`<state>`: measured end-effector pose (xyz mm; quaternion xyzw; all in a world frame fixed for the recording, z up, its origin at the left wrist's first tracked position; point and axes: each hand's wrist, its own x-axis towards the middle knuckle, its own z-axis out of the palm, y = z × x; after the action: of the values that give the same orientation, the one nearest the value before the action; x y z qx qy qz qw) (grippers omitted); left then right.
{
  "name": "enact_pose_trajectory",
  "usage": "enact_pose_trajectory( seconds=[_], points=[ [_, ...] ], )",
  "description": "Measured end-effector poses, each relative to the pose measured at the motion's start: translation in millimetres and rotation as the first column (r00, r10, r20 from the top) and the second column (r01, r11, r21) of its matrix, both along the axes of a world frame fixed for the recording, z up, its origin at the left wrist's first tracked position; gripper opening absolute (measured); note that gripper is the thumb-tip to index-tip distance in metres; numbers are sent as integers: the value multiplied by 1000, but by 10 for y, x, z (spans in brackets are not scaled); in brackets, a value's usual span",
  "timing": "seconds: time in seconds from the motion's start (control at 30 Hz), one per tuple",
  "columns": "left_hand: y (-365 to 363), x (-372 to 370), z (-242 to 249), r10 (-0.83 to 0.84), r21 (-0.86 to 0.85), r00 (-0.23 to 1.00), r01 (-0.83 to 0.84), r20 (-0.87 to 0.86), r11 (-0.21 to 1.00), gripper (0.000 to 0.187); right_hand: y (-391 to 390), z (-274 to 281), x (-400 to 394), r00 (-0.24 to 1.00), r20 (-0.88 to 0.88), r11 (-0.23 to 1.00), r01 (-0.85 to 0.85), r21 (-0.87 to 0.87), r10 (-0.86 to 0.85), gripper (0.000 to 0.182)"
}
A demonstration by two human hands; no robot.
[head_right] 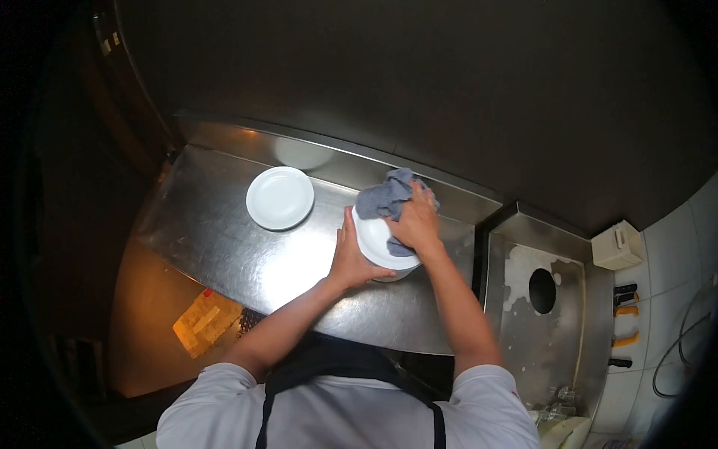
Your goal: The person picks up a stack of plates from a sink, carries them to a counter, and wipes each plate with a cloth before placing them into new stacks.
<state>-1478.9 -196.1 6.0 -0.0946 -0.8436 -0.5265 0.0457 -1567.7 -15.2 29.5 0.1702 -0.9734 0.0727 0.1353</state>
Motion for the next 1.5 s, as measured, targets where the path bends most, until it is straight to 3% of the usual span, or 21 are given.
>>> enact_pose_trajectory(
  seconds=[0.13, 0.17, 0.2, 0.27, 0.33, 0.37, 0.43, 0.53, 0.63, 0.67, 0.77, 0.87, 1.0, 1.1, 1.17, 1.23, 1.27, 1.33, 1.4, 1.43, 1.5],
  points=[
    [98, 1, -66, 55, 238, 992, -28, -110, 971, 154, -175, 135, 228, 969, 123, 938, -169, -302, 214, 53],
    [117, -17, -73, 82, 277, 985, -36, -155, 960, 154, -178, 19, 330, 966, 117, 939, -187, -288, 228, 54],
    [109, -67, -128, 43, 265, 981, 9, -188, 964, 142, -205, 59, 442, 949, 210, 937, -161, -309, 233, 56],
    [91, -90, -197, 24, -11, 950, -28, -312, 1000, 134, -200, 165, 660, 897, 346, 920, -140, -367, 274, 58],
    [86, -115, -316, -13, 168, 953, 66, -302, 984, 140, -74, 268, 857, 836, 426, 887, -141, -440, 345, 60],
    [84, -126, -378, -32, 255, 954, 112, -299, 960, 142, -15, 352, 952, 841, 394, 878, -180, -443, 371, 60],
    [149, -121, -464, 139, 210, 950, -80, -279, 974, 146, 150, 498, 1077, 839, 337, 860, -261, -438, 426, 62],
    [128, -53, -268, 104, 159, 965, -66, -243, 985, 155, 599, 215, 904, 917, 302, 963, -226, -150, 262, 64],
    [109, -102, -240, 68, 166, 972, -30, -226, 986, 156, 649, 205, 640, 952, 169, 965, -241, -106, 256, 64],
    [118, -133, -245, 69, 170, 974, -32, -215, 985, 156, 655, 188, 576, 952, 197, 971, -239, 2, 234, 69],
    [133, -271, -254, 48, 200, 977, -5, -209, 980, 156, 643, 186, 428, 951, 174, 964, -235, -125, 255, 73],
    [144, -412, -310, 14, 237, 975, 40, -222, 971, 156, 597, 178, 308, 967, 132, 970, -202, -135, 220, 78],
    [155, -448, -400, 19, 290, 958, 68, -286, 955, 155, 378, 140, 199, 989, 76, 988, -121, -99, 129, 70],
    [169, -450, -412, 22, 240, 972, 37, -235, 970, 156, 128, 25, -28, 996, 13, 983, -86, -161, 89, 59],
    [200, -423, -405, 52, 254, 966, 15, -252, 967, 148, -152, -105, -142, 996, -66, 963, -80, -256, 65, 52],
    [177, -411, -424, -19, 336, 986, 74, -163, 939, 139, -387, 149, -13, 955, 270, 962, -50, -269, 125, 49],
    [136, -418, -414, -108, 360, 994, 104, -8, 927, 117, -382, 64, 66, 960, 154, 905, -156, -396, 233, 47],
    [143, -536, -494, -95, -81, 882, 64, -461, 995, 111, -304, 176, 335, 917, 256, 867, -155, -473, 304, 47],
    [226, -538, -541, 29, 180, 885, 63, -465, 982, 116, -113, 217, 576, 893, 289, 860, -178, -478, 345, 46],
    [272, -484, -566, 84, 604, 976, 55, -199, 795, 124, 34, 213, 686, 897, 274, 870, -199, -452, 347, 47],
    [247, -500, -443, 7, 479, 978, 96, -209, 873, 134, 327, 183, 753, 950, 178, 921, -185, -344, 257, 47]
  ],
)
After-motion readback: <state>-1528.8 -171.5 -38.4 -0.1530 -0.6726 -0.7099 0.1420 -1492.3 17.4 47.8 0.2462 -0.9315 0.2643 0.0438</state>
